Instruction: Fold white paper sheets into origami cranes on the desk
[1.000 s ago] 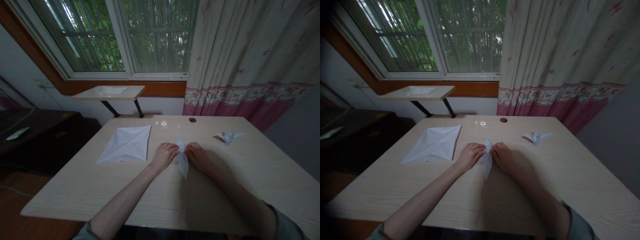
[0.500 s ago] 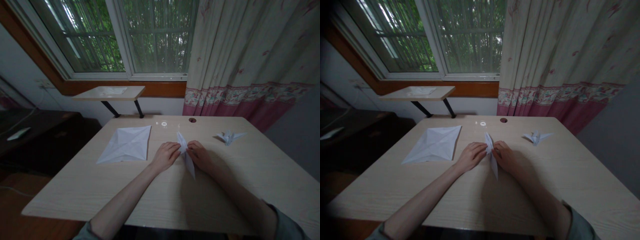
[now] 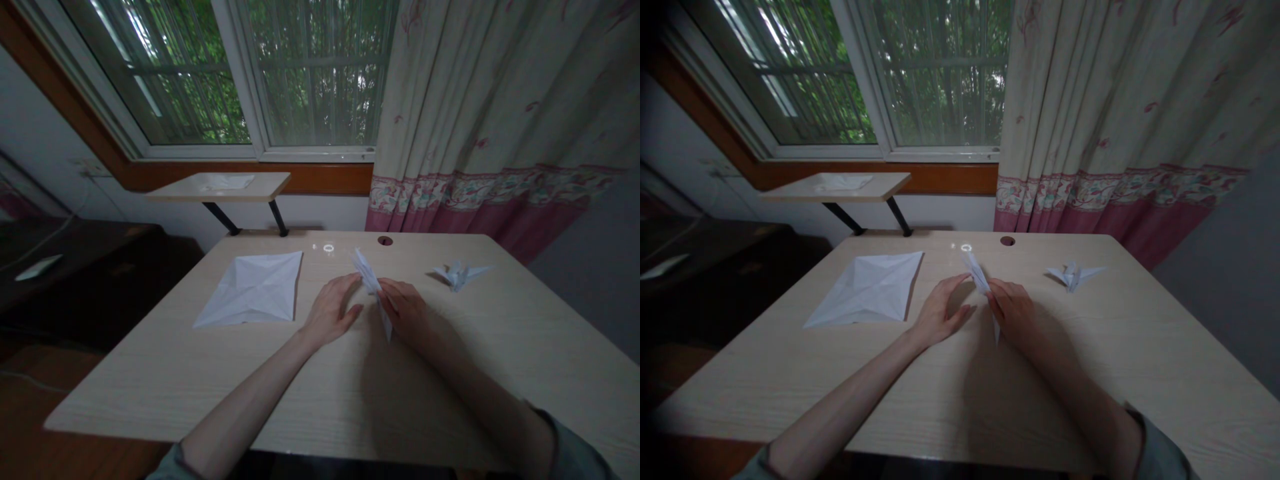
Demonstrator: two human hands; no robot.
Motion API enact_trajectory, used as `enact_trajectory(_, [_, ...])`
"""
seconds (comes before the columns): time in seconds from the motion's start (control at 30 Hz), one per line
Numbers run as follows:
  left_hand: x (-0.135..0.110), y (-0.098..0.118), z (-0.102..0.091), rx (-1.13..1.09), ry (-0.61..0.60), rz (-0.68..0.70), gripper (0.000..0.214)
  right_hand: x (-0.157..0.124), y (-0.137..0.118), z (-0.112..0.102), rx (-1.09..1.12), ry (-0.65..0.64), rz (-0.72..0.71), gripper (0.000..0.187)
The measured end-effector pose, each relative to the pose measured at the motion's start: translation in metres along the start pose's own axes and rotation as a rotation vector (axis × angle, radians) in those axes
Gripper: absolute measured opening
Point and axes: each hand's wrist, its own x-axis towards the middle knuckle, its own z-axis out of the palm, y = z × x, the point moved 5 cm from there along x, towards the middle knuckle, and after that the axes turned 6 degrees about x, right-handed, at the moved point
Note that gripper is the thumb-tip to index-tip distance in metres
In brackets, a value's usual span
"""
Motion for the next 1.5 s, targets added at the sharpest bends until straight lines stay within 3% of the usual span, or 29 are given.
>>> enact_trajectory(0.47, [-0.001, 0.008, -0.009, 0.099, 0.152, 0.133, 0.061, -0.005, -0.011, -0.011, -0.091, 0.106, -0.12, 0.043])
enact_trajectory(0.63, [-0.003, 0.009, -0.009, 0.136, 0.181, 0.138, 0.059, -0.006, -0.011, -0.011, -0.112, 0.06, -0.125, 0.042])
enact_trajectory(0.97, [0.0, -0.001, 0.003, 0.158, -0.016, 0.035, 0.049, -0.003, 0.004, 0.007, -0.08, -0.062, -0.094, 0.035])
enact_trajectory(1.17, [-0.002, -0.01, 0.01, 0.194, -0.061, -0.044, 0.034, -0.003, 0.005, 0.017, -0.01, -0.166, -0.024, 0.032])
enact_trajectory(1.5, [-0.003, -0.018, 0.015, 0.266, -0.131, -0.148, 0.027, -0.003, 0.011, 0.023, 0.145, -0.185, 0.043, 0.027])
